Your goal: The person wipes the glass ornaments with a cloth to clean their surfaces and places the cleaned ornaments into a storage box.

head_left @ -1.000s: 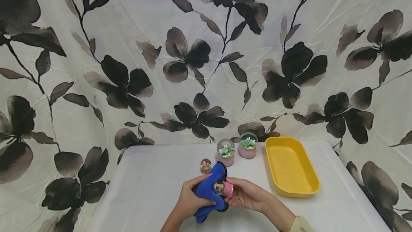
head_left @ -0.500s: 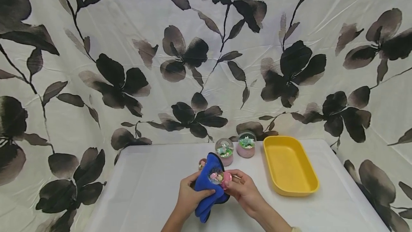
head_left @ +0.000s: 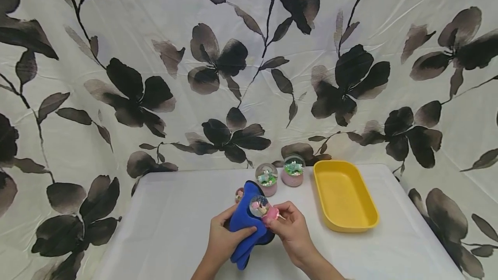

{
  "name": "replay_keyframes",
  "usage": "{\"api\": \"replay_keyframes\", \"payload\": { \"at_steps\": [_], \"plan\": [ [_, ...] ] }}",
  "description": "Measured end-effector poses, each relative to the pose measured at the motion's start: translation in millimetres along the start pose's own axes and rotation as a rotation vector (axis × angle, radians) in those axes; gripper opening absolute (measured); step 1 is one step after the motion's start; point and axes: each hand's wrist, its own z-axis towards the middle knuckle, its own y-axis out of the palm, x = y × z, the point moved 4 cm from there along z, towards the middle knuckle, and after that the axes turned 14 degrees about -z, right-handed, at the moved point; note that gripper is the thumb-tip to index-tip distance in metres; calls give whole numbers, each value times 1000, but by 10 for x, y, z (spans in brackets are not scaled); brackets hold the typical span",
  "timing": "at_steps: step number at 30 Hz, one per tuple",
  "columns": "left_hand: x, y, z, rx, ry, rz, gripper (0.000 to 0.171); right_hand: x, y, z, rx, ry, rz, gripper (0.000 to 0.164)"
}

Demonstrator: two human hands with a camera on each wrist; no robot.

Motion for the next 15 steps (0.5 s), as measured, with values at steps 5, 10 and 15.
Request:
{"api": "replay_keyframes", "payload": {
  "at_steps": [5, 10, 15],
  "plan": [
    [23, -42, -3, -24, -65, -63, 57, -52, 35, -36, -58, 22, 168, 23],
    [23, -90, 20, -24, -74, -113, 56, -165, 82, -44, -178, -13, 204, 31],
    [8, -110, 24, -47, -77, -140, 56, -276, 99, -55, -232, -82, 153, 40]
  ]
}}
